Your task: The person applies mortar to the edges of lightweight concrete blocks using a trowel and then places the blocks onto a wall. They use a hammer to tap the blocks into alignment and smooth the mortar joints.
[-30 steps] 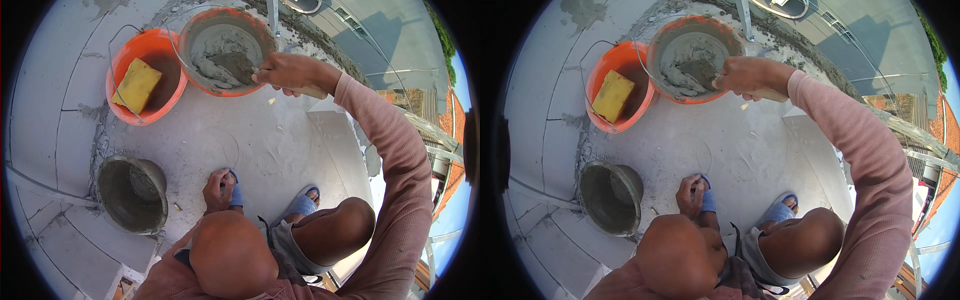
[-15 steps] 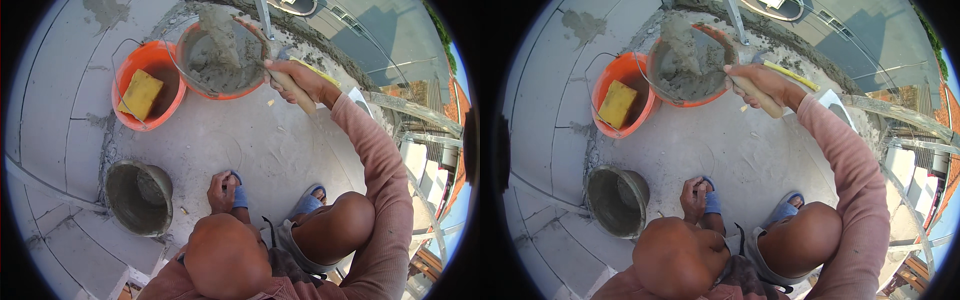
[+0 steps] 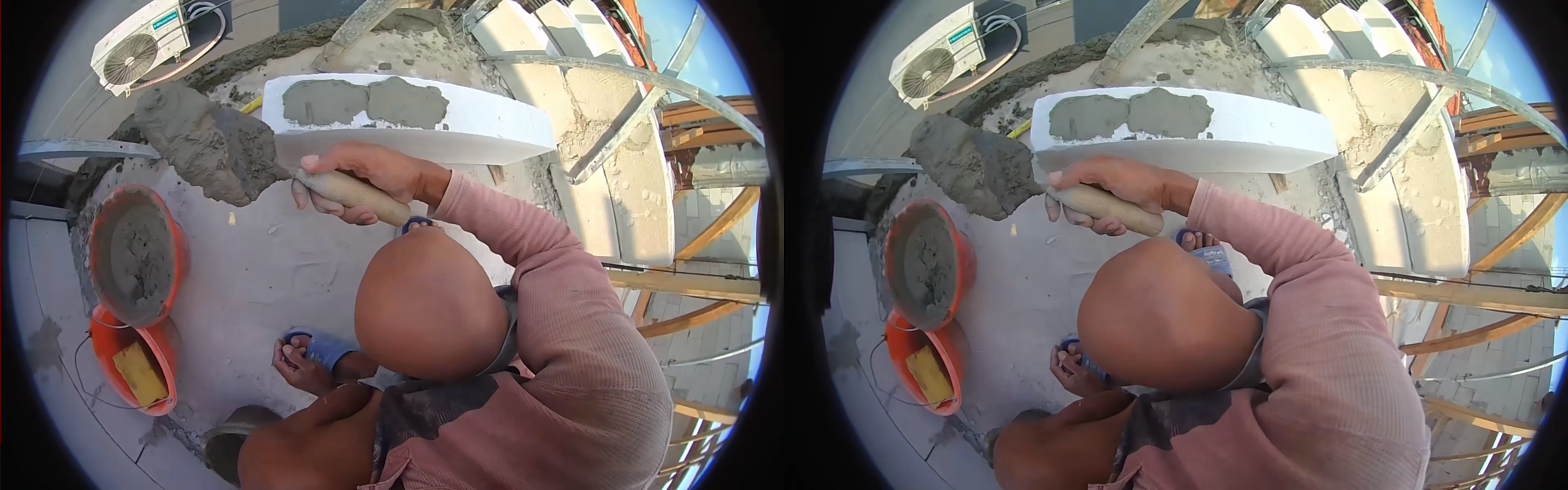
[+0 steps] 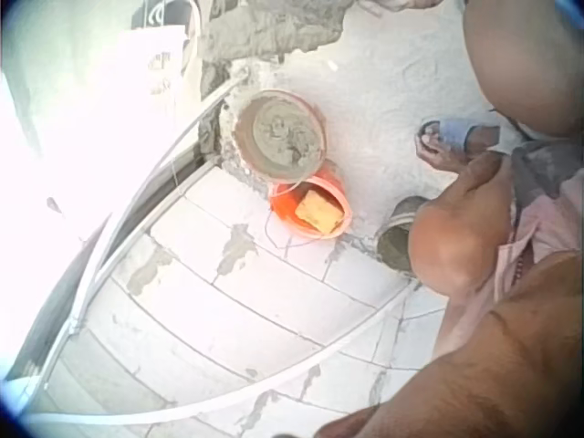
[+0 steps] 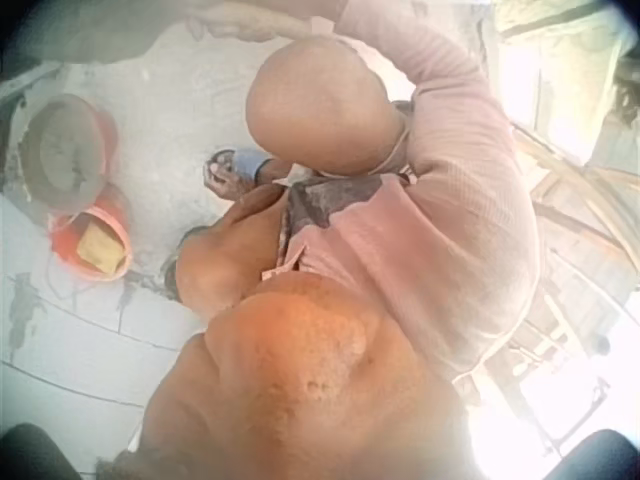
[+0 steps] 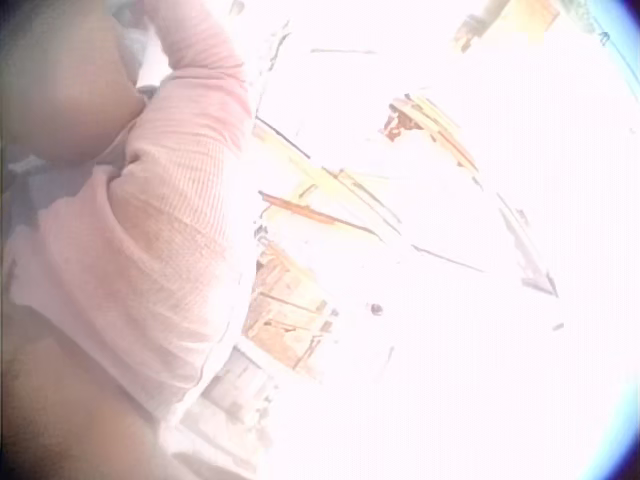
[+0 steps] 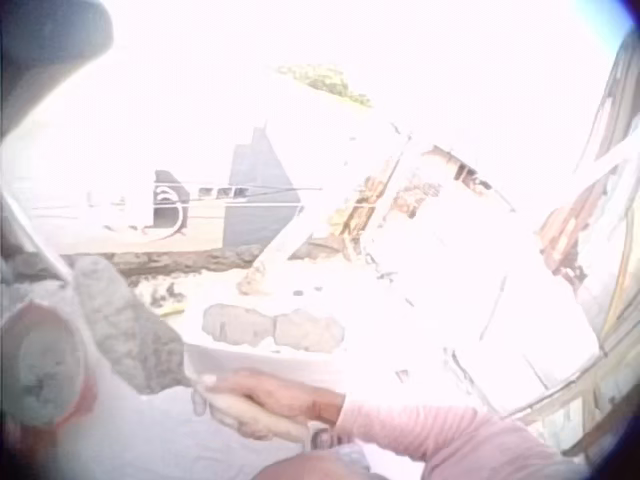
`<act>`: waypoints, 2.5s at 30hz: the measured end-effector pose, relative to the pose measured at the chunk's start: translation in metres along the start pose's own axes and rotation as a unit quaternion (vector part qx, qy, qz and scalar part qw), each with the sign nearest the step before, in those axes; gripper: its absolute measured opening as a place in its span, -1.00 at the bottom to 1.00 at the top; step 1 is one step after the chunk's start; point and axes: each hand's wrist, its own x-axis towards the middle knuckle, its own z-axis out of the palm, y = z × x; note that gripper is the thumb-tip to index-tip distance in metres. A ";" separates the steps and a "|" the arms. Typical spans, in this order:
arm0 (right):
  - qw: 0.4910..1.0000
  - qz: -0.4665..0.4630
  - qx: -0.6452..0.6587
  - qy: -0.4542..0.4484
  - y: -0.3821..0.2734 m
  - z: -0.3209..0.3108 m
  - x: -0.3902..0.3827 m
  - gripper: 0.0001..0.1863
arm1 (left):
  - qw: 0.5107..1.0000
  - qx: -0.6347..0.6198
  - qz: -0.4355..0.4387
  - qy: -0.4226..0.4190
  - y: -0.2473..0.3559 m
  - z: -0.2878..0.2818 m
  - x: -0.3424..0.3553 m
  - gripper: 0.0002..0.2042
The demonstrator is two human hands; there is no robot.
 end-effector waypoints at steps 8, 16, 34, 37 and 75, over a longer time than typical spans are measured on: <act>0.829 -0.086 -0.244 0.496 0.029 -0.045 -0.247 -0.61 | 0.999 0.011 -0.034 0.001 -0.013 0.003 0.007 -0.61; 0.471 -0.093 -0.620 0.621 0.144 -0.097 -0.207 -0.71 | 0.998 0.047 -0.034 -0.008 -0.012 -0.003 0.009 -0.60; 0.705 -0.131 -0.588 0.375 0.058 -0.004 -0.137 -0.73 | 0.995 0.060 0.076 -0.013 0.023 -0.003 0.008 -0.68; 0.753 -0.129 -0.602 0.232 0.012 0.006 -0.062 -0.69 | 0.991 0.076 0.104 -0.036 0.013 0.002 0.008 -0.71; 0.939 0.296 -0.048 -0.167 -0.011 0.094 0.242 -0.49 | 0.984 0.065 0.165 0.010 0.015 -0.010 0.002 -0.74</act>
